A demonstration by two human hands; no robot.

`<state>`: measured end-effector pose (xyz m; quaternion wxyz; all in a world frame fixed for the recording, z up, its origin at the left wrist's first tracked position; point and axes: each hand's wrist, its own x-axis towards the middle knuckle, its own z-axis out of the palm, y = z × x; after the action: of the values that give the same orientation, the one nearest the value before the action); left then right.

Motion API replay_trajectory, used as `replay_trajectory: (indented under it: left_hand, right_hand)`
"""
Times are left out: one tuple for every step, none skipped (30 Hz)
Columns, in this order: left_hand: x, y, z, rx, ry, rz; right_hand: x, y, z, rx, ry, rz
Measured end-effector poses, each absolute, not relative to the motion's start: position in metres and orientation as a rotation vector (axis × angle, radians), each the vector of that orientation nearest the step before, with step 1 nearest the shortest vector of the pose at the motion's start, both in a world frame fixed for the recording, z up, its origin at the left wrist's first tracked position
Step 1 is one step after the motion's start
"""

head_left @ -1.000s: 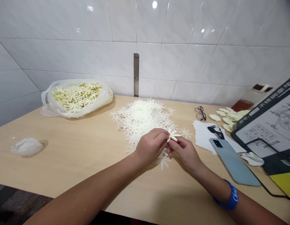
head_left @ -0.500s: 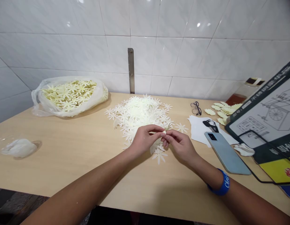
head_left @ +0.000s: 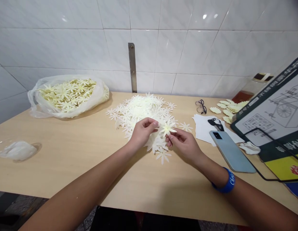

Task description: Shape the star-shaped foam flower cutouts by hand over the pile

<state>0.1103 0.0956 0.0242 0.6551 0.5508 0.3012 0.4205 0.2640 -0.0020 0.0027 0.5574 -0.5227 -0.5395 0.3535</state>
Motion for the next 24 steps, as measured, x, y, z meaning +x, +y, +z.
replay_trajectory:
  left_hand:
    - [0.109,0.0989,0.0247,1.194,0.696,1.009]
    - [0.1076,0.102,0.0257,1.143,0.709,1.05]
    - [0.1063,0.1048,0.0269,1.099,0.726,1.072]
    - [0.1052,0.1069,0.0283,1.063,0.747,1.078]
    - [0.1043,0.1082,0.0297,1.035,0.768,1.073]
    - [0.1039,0.1087,0.0309,1.013,0.787,1.063]
    - [0.1038,0.1086,0.0319,0.998,0.8,1.049]
    - [0.1041,0.1079,0.0325,0.994,0.803,1.035]
    - [0.1046,0.107,0.0328,0.996,0.796,1.017]
    - [0.1052,0.1059,0.0329,1.001,0.781,1.002]
    - [0.1058,0.1048,0.0327,1.01,0.766,0.987]
    - [0.1063,0.104,0.0324,1.025,0.757,0.975]
    - [0.1066,0.1033,0.032,1.048,0.755,0.968]
    - [0.1067,0.103,0.0314,1.08,0.763,0.968]
    - [0.1066,0.103,0.0308,1.118,0.778,0.974]
    - [0.1063,0.1033,0.0301,1.159,0.796,0.985]
    - [0.1059,0.1038,0.0295,1.2,0.815,0.997]
    - [0.1053,0.1045,0.0289,1.237,0.833,1.006]
    - [0.1047,0.1051,0.0284,1.272,0.848,1.011]
    - [0.104,0.1056,0.0281,1.309,0.862,1.011]
    - [0.1033,0.1058,0.028,1.355,0.873,1.01]
    - [0.1024,0.1058,0.028,1.405,0.884,1.016]
    - [0.1015,0.1054,0.0281,1.461,0.894,1.026]
    - [0.1005,0.1047,0.0284,1.521,0.902,1.039]
  right_hand:
    - [0.2649,-0.0014,0.0023,-1.234,-1.266,0.83]
    - [0.2658,-0.0009,0.0023,-1.236,-1.256,0.828]
    - [0.2666,-0.0005,0.0025,-1.237,-1.238,0.825]
    - [0.2673,-0.0002,0.0029,-1.237,-1.219,0.824]
    - [0.2679,0.0001,0.0034,-1.236,-1.202,0.823]
    - [0.2685,0.0003,0.0039,-1.234,-1.189,0.822]
    - [0.269,0.0004,0.0043,-1.231,-1.182,0.819]
    - [0.2695,0.0005,0.0044,-1.226,-1.179,0.815]
    - [0.2698,0.0006,0.0044,-1.22,-1.177,0.813]
    - [0.2701,0.0007,0.0042,-1.211,-1.173,0.813]
    - [0.2703,0.0007,0.0039,-1.202,-1.168,0.816]
    - [0.2703,0.0007,0.0035,-1.193,-1.163,0.821]
    - [0.2702,0.0007,0.0033,-1.185,-1.159,0.828]
    - [0.27,0.0007,0.0033,-1.179,-1.156,0.835]
    - [0.2697,0.0007,0.0036,-1.174,-1.156,0.84]
    - [0.2695,0.0008,0.004,-1.171,-1.157,0.844]
    - [0.2692,0.0008,0.0046,-1.171,-1.159,0.844]
    - [0.269,0.0007,0.0052,-1.172,-1.163,0.842]
    - [0.2687,0.0006,0.0058,-1.174,-1.169,0.84]
    - [0.2686,0.0004,0.0063,-1.177,-1.175,0.837]
    - [0.2684,0.0,0.0067,-1.18,-1.182,0.835]
    - [0.2683,-0.0005,0.0068,-1.181,-1.187,0.834]
    - [0.2682,-0.0012,0.0069,-1.183,-1.191,0.834]
    - [0.2681,-0.0019,0.0068,-1.184,-1.195,0.835]
